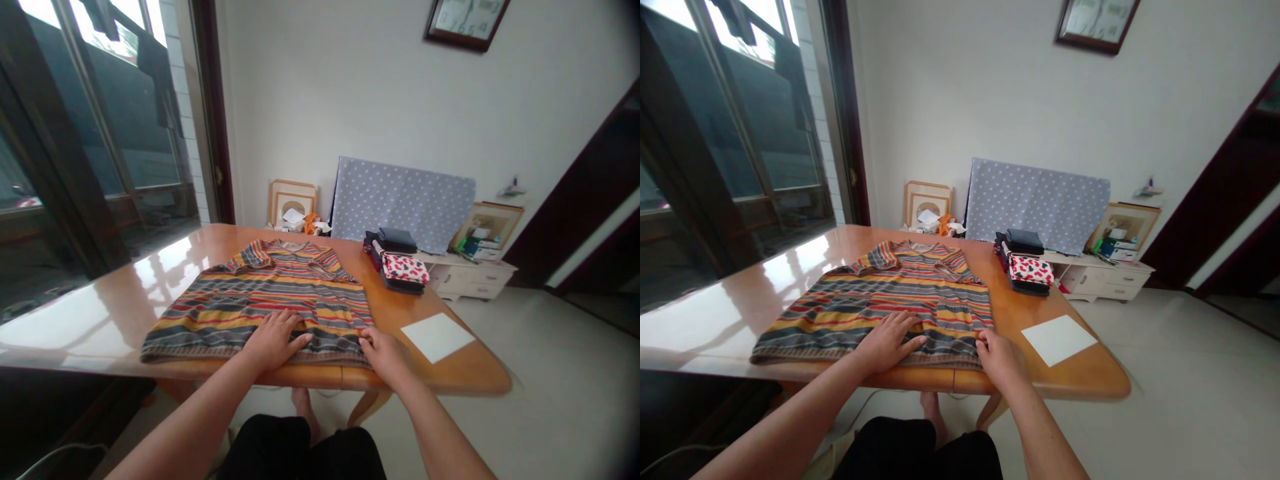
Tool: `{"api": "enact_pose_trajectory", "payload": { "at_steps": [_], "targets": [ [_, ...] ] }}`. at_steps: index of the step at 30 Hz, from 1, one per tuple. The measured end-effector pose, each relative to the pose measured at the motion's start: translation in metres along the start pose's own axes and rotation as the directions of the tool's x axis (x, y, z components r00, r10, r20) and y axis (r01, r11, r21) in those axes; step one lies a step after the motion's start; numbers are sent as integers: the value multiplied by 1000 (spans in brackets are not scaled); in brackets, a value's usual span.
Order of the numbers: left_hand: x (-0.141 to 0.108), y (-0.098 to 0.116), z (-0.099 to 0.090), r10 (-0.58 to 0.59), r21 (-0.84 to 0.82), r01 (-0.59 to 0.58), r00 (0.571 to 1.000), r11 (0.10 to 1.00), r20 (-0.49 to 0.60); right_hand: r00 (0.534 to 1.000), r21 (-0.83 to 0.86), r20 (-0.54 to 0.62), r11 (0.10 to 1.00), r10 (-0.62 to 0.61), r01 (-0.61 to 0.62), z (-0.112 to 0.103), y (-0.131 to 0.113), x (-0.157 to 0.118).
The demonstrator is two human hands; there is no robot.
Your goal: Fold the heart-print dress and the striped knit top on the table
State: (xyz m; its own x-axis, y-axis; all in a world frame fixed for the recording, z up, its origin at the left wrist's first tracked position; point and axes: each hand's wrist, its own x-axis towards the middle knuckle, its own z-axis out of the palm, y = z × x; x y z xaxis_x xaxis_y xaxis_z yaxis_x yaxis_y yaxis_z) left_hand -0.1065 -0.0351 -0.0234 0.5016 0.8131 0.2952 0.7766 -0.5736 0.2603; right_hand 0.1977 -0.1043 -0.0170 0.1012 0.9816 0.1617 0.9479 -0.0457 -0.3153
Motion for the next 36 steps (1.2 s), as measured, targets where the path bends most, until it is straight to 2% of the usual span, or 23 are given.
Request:
{"api": "enact_pose_trajectory", "payload": {
  "at_steps": [5, 13, 16, 21, 27, 31, 36],
  "targets": [
    [1, 0, 2, 2, 20, -2, 1000, 1000, 5, 1000, 44, -7, 999, 23, -23, 2, 14, -4],
    [3, 3, -1, -3, 16, 3, 1000, 1000, 22, 981, 209, -138, 972, 137, -106, -6, 19, -3],
    [4, 4, -3, 0, 20, -1, 999, 1000, 32, 991, 238, -97, 969, 91, -66, -7, 15, -6],
    [5, 5, -3, 11, 22, -12, 999, 1000, 34, 998, 164, 59, 986, -27, 18, -12, 5, -16],
    [5, 4, 0, -11, 11, 11, 1000, 1000, 26, 989, 97, 146, 995, -19, 5, -21, 6, -22],
    [5, 3, 0, -1, 8, 1, 1000, 1000, 27, 988, 117, 152, 993, -37, 19, -23, 8, -21],
    [5, 4, -2, 2, 15, -3, 999, 1000, 35, 998, 157, 47, 987, -36, 28, -21, -1, -17]
  ]
}}
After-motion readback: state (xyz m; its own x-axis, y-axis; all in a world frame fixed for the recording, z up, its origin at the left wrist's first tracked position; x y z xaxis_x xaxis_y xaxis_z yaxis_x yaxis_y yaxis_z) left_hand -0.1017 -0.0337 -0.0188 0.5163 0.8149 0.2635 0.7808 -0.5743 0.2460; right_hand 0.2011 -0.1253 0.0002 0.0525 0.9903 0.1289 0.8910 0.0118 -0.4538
